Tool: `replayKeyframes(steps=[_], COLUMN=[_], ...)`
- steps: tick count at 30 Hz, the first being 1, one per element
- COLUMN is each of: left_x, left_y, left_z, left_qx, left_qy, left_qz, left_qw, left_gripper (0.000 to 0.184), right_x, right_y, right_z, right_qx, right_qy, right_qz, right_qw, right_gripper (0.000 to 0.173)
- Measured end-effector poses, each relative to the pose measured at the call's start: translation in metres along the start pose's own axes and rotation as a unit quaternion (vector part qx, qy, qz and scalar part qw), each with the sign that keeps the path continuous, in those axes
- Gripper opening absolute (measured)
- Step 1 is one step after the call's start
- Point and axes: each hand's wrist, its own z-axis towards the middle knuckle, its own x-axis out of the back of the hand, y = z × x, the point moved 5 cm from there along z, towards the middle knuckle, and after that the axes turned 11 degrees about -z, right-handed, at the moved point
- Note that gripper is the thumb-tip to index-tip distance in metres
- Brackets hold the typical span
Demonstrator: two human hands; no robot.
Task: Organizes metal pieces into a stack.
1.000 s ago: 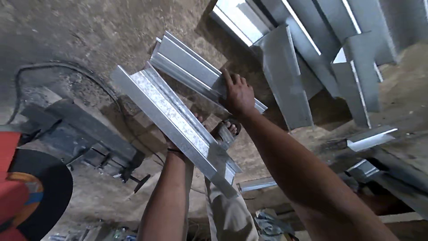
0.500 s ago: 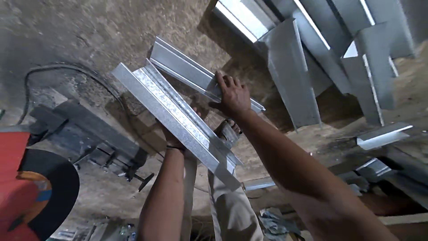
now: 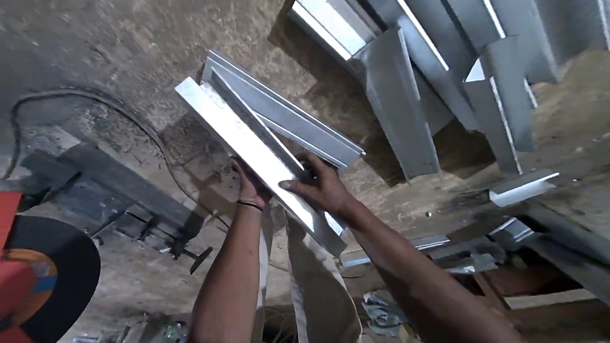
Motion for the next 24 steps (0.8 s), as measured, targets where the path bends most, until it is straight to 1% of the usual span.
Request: replayKeyframes(steps=[1,2,5,6,8,10,12,15,16,17,18,20,21,24], left_x=[-0.001,-0.002,-0.004,-0.005,-0.009,-0.012,-0.014,-0.014,-0.016,-0.017,-0.017,-0.017,-0.017,-0.020], left_y=[-0.002,-0.005,-0.011,-0.012,-0.010,-0.008,-0.005,-0.003,-0.001,0.000,-0.001,-0.003,-0.005,-0.009], left_z=[-0.003,-0.006,-0.008,-0.008,-0.012,-0.014,-0.016,-0.022,-0.024,-0.024,-0.022,-0.018,-0.016,-0.014], left_qx=[-0.008,-0.012,-0.029,-0.037,-0.065,-0.056,-0.037,-0.007,-0.006,-0.009,-0.007,0.001,0.006,0.016], left_qy=[0.007,-0.004,-0.024,-0.044,-0.081,-0.089,-0.085,-0.031,-0.018,-0.012,0.008,0.034,0.035,0.027], left_qz=[0.024,0.028,-0.005,-0.015,-0.001,-0.014,-0.038,-0.020,-0.004,0.012,0.022,0.025,0.020,0.014], left_qw=[1.000,1.000,0.999,0.998,0.995,0.994,0.995,0.999,1.000,1.000,1.000,0.999,0.999,0.999], left_gripper=[0.087,0.085,0.086,0.089,0.095,0.098,0.095,0.096,0.093,0.089,0.086,0.084,0.083,0.086], right_x=[0.001,0.002,-0.001,-0.004,-0.010,-0.012,-0.009,-0.003,-0.003,-0.003,-0.003,-0.006,-0.005,0.000], right_y=[-0.006,-0.013,-0.037,-0.043,-0.050,-0.051,-0.051,-0.037,-0.030,-0.024,-0.018,-0.012,-0.012,-0.014], right_z=[-0.003,-0.007,-0.014,-0.017,-0.022,-0.026,-0.030,-0.033,-0.034,-0.034,-0.035,-0.038,-0.039,-0.043], right_qx=[0.012,0.018,0.030,0.043,0.082,0.111,0.104,0.085,0.083,0.084,0.080,0.074,0.069,0.086], right_qy=[0.028,0.043,0.068,0.077,0.095,0.094,0.066,0.027,0.021,0.027,0.040,0.093,0.112,0.129], right_qz=[-0.026,-0.052,-0.137,-0.163,-0.206,-0.216,-0.205,-0.128,-0.088,-0.051,-0.014,0.035,0.036,-0.017], right_qw=[0.999,0.998,0.988,0.983,0.970,0.966,0.971,0.988,0.992,0.995,0.996,0.992,0.991,0.988], right_gripper=[0.073,0.073,0.073,0.078,0.091,0.095,0.097,0.101,0.098,0.090,0.079,0.058,0.054,0.053])
